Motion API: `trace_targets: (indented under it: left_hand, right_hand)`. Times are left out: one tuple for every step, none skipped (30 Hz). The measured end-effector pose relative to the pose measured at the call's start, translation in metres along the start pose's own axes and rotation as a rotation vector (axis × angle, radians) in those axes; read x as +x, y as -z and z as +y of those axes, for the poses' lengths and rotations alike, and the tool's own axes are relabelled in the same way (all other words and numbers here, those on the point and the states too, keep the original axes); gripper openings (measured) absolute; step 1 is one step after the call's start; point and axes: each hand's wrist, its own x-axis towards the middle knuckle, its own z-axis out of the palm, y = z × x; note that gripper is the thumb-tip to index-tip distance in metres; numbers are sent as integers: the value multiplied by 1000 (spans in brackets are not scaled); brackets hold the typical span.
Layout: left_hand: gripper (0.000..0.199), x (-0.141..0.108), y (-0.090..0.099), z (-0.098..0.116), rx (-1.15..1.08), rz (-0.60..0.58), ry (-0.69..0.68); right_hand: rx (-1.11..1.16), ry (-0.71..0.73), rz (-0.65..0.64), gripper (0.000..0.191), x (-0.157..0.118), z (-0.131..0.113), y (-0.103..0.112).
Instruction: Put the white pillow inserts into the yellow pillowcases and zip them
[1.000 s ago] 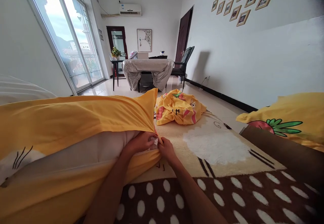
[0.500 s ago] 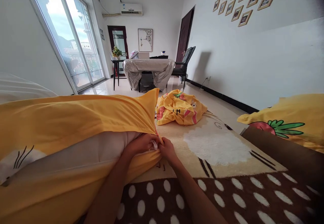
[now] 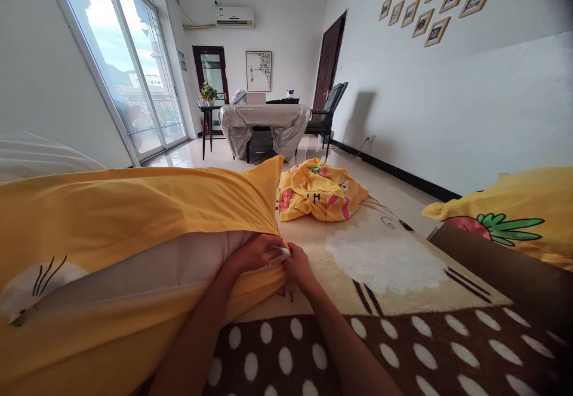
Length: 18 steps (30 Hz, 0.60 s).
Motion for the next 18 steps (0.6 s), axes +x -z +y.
trace_targets:
  left_hand:
    - [17, 0, 0, 1, 13, -3, 1]
    - [16, 0, -1, 1, 32, -5, 6]
    - [16, 0, -1, 0, 58, -5, 17]
    - [17, 0, -2, -1, 89, -1, 33]
    - [18, 0, -3, -2, 123, 7, 51]
    - [19, 0, -5, -3, 158, 16, 67]
    - [20, 0, -6, -3, 191, 20, 76]
    - [22, 0, -8, -2, 220, 15, 78]
    - [23, 1, -9, -1, 246, -1, 72]
    - [23, 1, -11, 1, 270, -24, 60]
    - [21, 1, -12, 4, 293, -49, 47]
    - [20, 1, -13, 6, 315, -71, 35]
    - [20, 1, -13, 9, 334, -89, 27]
    - [21, 0, -13, 11, 353, -102, 21]
    - [23, 0, -13, 12, 371, -112, 20]
    - [25, 0, -14, 13, 391, -119, 23]
    - [27, -1, -14, 14, 414, -123, 32]
    - [28, -1, -15, 14, 439, -120, 47]
  right_hand:
    - [-5, -1, -6, 13, 0, 0, 0]
    - [-14, -2, -10, 12, 1, 0, 1]
    - [-27, -5, -12, 10, 1, 0, 1]
    - [-43, -8, -12, 8, 1, 0, 2]
    - [-62, -11, -7, 7, 1, 0, 2]
    - [-82, -15, 1, 8, 1, 0, 2]
    - [-101, -18, 11, 9, 1, 0, 2]
    - [-119, -21, 23, 10, 0, 0, 2]
    - [-133, -22, 34, 11, -1, 0, 2]
    - [-144, -22, 44, 11, -1, 0, 2]
    - [-150, -19, 53, 10, -2, 1, 2]
    - [-152, -14, 61, 9, -3, 1, 2]
    - [-151, -9, 68, 8, -3, 1, 3]
    - [-145, -4, 77, 9, -3, 0, 3]
    - [-136, 0, 87, 11, -3, 0, 4]
    - [-121, 5, 99, 13, -3, -1, 5]
    - [-102, 9, 111, 14, -2, -1, 6]
    - [-76, 13, 122, 15, -1, -2, 6]
